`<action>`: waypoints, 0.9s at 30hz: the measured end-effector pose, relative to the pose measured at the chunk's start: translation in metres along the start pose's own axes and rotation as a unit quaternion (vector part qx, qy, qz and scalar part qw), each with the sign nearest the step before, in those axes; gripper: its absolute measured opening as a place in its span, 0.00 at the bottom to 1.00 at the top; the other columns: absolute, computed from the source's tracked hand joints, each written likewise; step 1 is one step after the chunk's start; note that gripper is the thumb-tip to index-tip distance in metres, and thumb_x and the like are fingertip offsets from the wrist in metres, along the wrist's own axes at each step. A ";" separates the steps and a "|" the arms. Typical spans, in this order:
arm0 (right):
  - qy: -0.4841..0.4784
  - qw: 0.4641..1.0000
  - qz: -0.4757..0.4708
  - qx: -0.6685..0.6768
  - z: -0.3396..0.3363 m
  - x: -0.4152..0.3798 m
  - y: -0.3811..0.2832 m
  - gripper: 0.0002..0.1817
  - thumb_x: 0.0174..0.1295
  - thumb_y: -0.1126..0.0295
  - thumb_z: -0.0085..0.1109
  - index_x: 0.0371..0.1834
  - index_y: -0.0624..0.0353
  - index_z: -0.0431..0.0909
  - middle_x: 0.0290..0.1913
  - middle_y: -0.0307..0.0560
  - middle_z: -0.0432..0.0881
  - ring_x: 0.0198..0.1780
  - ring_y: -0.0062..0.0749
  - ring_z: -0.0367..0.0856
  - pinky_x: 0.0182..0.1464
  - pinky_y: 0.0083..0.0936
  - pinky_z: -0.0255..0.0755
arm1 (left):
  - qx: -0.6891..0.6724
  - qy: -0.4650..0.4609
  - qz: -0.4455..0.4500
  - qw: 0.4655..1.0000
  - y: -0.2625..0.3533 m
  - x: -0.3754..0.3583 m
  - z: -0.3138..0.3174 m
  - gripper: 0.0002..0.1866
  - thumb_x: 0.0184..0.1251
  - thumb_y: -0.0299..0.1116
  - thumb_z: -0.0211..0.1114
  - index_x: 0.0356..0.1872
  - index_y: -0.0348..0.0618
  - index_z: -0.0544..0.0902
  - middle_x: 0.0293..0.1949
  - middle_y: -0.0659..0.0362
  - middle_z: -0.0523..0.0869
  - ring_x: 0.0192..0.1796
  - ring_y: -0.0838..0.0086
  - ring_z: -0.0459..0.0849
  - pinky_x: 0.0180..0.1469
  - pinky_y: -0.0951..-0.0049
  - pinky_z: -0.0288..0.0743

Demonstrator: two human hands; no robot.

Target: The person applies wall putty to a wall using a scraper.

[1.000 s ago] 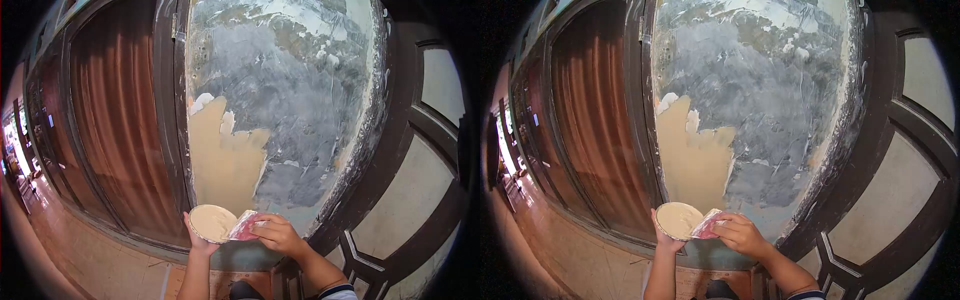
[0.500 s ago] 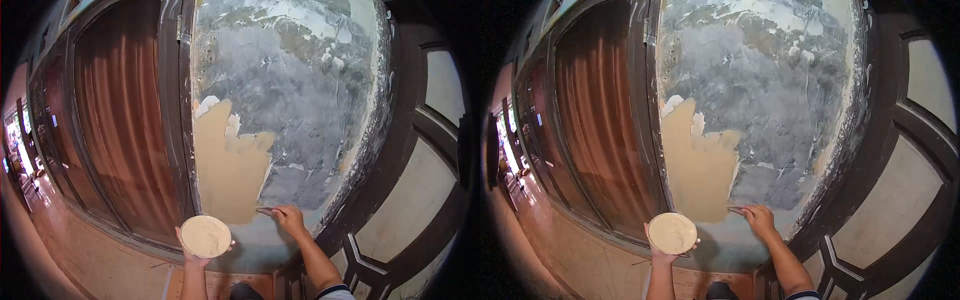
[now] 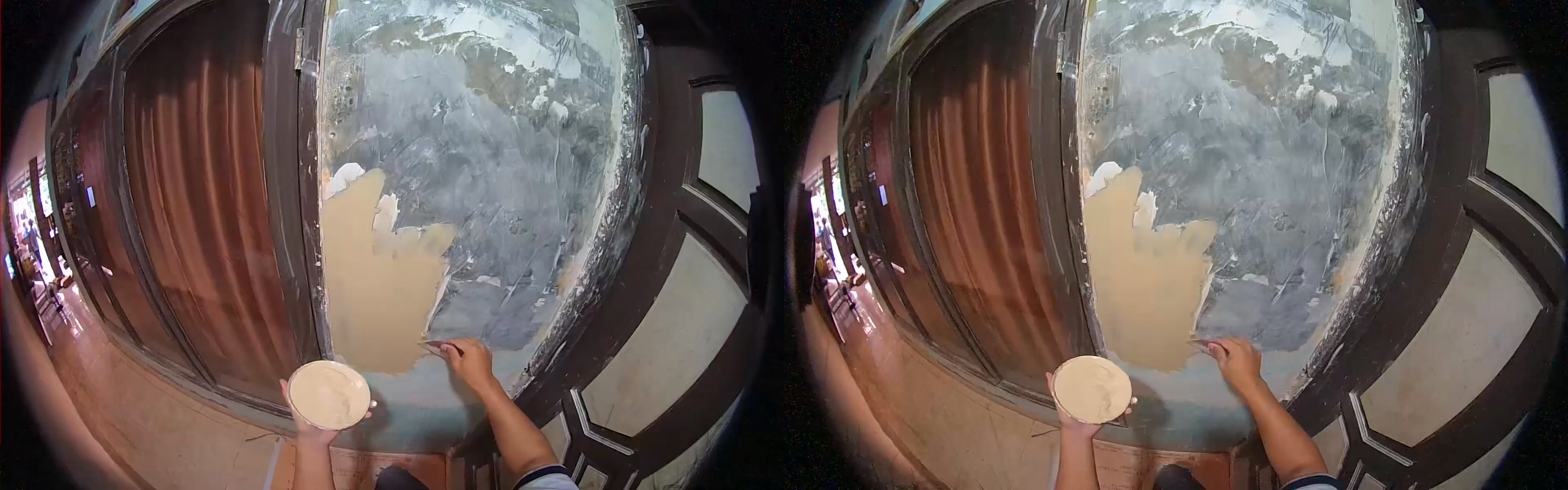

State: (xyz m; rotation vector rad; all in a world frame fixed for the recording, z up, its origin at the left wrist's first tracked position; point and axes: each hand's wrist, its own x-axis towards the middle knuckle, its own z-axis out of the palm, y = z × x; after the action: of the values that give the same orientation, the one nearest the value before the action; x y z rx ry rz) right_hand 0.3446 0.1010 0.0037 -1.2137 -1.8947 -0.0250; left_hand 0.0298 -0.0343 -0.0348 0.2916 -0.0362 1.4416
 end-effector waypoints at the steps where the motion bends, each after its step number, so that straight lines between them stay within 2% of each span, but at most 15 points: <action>1: 0.000 1.000 0.000 0.000 -0.003 0.007 -0.002 0.10 0.68 0.61 0.69 0.42 0.53 0.92 0.42 0.47 0.91 0.46 0.51 0.87 0.48 0.45 0.79 | -0.019 0.009 0.002 1.000 0.000 0.000 0.005 0.62 0.60 0.90 0.45 0.78 0.42 0.68 0.67 0.32 0.79 0.56 0.16 0.81 0.51 0.16 0.79; 2: 0.029 1.000 0.004 0.004 -0.008 0.016 -0.004 0.09 0.68 0.61 0.69 0.42 0.53 0.92 0.42 0.47 0.91 0.46 0.51 0.87 0.48 0.44 0.80 | -0.019 0.009 0.003 1.000 0.002 0.002 -0.003 0.62 0.60 0.90 0.45 0.78 0.42 0.68 0.67 0.32 0.79 0.56 0.16 0.81 0.51 0.16 0.79; 4: 0.063 0.998 0.012 0.026 -0.019 0.028 -0.009 0.08 0.68 0.63 0.69 0.41 0.54 0.92 0.42 0.46 0.91 0.45 0.50 0.87 0.47 0.43 0.80 | 0.017 -0.049 -0.013 0.999 0.005 0.006 -0.018 0.64 0.57 0.91 0.44 0.80 0.45 0.65 0.72 0.32 0.74 0.63 0.15 0.76 0.56 0.11 0.73; 7: 0.077 0.996 -0.030 0.032 -0.023 0.020 -0.012 0.07 0.66 0.65 0.72 0.40 0.56 0.92 0.39 0.50 0.91 0.42 0.51 0.88 0.46 0.40 0.80 | 0.007 -0.028 -0.017 0.999 0.004 0.004 -0.018 0.64 0.58 0.91 0.44 0.80 0.44 0.65 0.72 0.32 0.74 0.63 0.14 0.76 0.56 0.11 0.74; 9: 0.040 0.999 -0.027 0.019 0.005 -0.004 0.009 0.07 0.66 0.64 0.71 0.40 0.54 0.93 0.39 0.49 0.92 0.42 0.50 0.88 0.46 0.40 0.80 | 0.017 -0.044 -0.017 0.999 0.005 0.003 -0.017 0.65 0.57 0.91 0.45 0.80 0.43 0.64 0.72 0.31 0.74 0.63 0.14 0.75 0.57 0.11 0.73; 11: 0.013 0.999 -0.034 0.001 0.026 -0.020 0.019 0.07 0.67 0.63 0.71 0.40 0.51 0.93 0.39 0.50 0.92 0.44 0.50 0.89 0.47 0.40 0.80 | 0.011 -0.011 -0.012 1.000 0.002 -0.001 -0.005 0.63 0.59 0.90 0.45 0.77 0.41 0.68 0.66 0.30 0.78 0.57 0.14 0.79 0.51 0.17 0.80; 13: 0.006 0.999 -0.038 0.007 0.022 -0.011 0.009 0.08 0.67 0.62 0.71 0.40 0.52 0.93 0.40 0.50 0.92 0.45 0.50 0.89 0.47 0.40 0.81 | 0.009 0.000 -0.008 1.000 0.003 -0.004 -0.006 0.63 0.60 0.89 0.45 0.78 0.41 0.68 0.67 0.31 0.78 0.58 0.14 0.78 0.54 0.16 0.77; 15: 0.030 0.999 0.016 0.004 0.007 0.010 0.002 0.09 0.67 0.63 0.71 0.41 0.56 0.92 0.40 0.51 0.91 0.43 0.51 0.89 0.47 0.40 0.81 | -0.099 -0.040 -0.017 0.994 0.003 -0.006 -0.002 0.65 0.58 0.91 0.45 0.81 0.43 0.63 0.72 0.29 0.71 0.64 0.14 0.75 0.58 0.11 0.72; 16: 0.086 0.996 0.012 0.016 0.000 0.018 -0.001 0.09 0.67 0.64 0.71 0.41 0.58 0.92 0.39 0.52 0.91 0.41 0.51 0.89 0.46 0.40 0.81 | -0.098 -0.038 -0.017 0.994 0.004 -0.006 -0.008 0.65 0.58 0.91 0.45 0.81 0.43 0.63 0.72 0.29 0.71 0.64 0.14 0.75 0.58 0.11 0.72; 18: 0.083 0.995 0.028 0.049 -0.021 0.026 -0.011 0.09 0.66 0.64 0.71 0.41 0.57 0.92 0.40 0.51 0.91 0.42 0.51 0.88 0.47 0.42 0.81 | 0.001 -0.034 -0.008 0.999 0.007 -0.005 -0.018 0.64 0.59 0.91 0.44 0.80 0.43 0.64 0.72 0.29 0.72 0.63 0.14 0.75 0.58 0.12 0.73; 19: 0.082 0.993 0.041 0.080 -0.028 0.028 -0.013 0.09 0.66 0.64 0.72 0.41 0.56 0.92 0.41 0.50 0.91 0.44 0.52 0.88 0.47 0.44 0.80 | 0.002 -0.034 -0.009 0.999 0.007 -0.005 -0.018 0.64 0.59 0.91 0.44 0.80 0.43 0.64 0.72 0.29 0.72 0.63 0.14 0.75 0.58 0.12 0.73; 21: 0.106 0.993 -0.001 0.053 -0.003 0.004 0.007 0.07 0.65 0.66 0.72 0.42 0.56 0.92 0.42 0.50 0.92 0.45 0.51 0.89 0.48 0.42 0.81 | -0.061 -0.039 -0.005 0.997 0.006 -0.009 -0.014 0.63 0.59 0.91 0.43 0.80 0.43 0.65 0.71 0.30 0.73 0.63 0.14 0.75 0.58 0.12 0.73; 23: 0.025 0.999 0.002 0.028 0.022 -0.023 0.017 0.07 0.66 0.65 0.71 0.41 0.55 0.92 0.43 0.49 0.92 0.47 0.49 0.89 0.50 0.41 0.82 | -0.088 -0.024 -0.003 0.996 0.007 -0.012 -0.011 0.63 0.59 0.91 0.43 0.79 0.43 0.66 0.71 0.30 0.74 0.63 0.14 0.76 0.57 0.12 0.74; 25: -0.014 1.000 -0.003 0.022 0.042 -0.041 0.017 0.08 0.66 0.63 0.71 0.41 0.53 0.92 0.45 0.48 0.92 0.48 0.49 0.90 0.52 0.41 0.82 | 0.028 -0.032 -0.006 0.999 0.010 -0.012 -0.022 0.63 0.59 0.90 0.46 0.78 0.41 0.67 0.70 0.31 0.76 0.61 0.16 0.77 0.57 0.14 0.75; 27: -0.024 1.000 -0.010 0.002 0.047 -0.035 0.022 0.09 0.67 0.60 0.71 0.41 0.50 0.93 0.45 0.47 0.92 0.48 0.50 0.89 0.51 0.43 0.82 | 0.034 -0.022 0.004 0.999 0.011 -0.013 -0.021 0.64 0.58 0.90 0.47 0.79 0.41 0.67 0.69 0.30 0.75 0.61 0.15 0.77 0.57 0.14 0.75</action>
State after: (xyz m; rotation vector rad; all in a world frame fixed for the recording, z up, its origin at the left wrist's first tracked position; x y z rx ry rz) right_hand 0.3357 0.1070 -0.0582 -1.2022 -1.9487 -0.0029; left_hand 0.0144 -0.0411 -0.0559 0.3802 -0.0239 1.4459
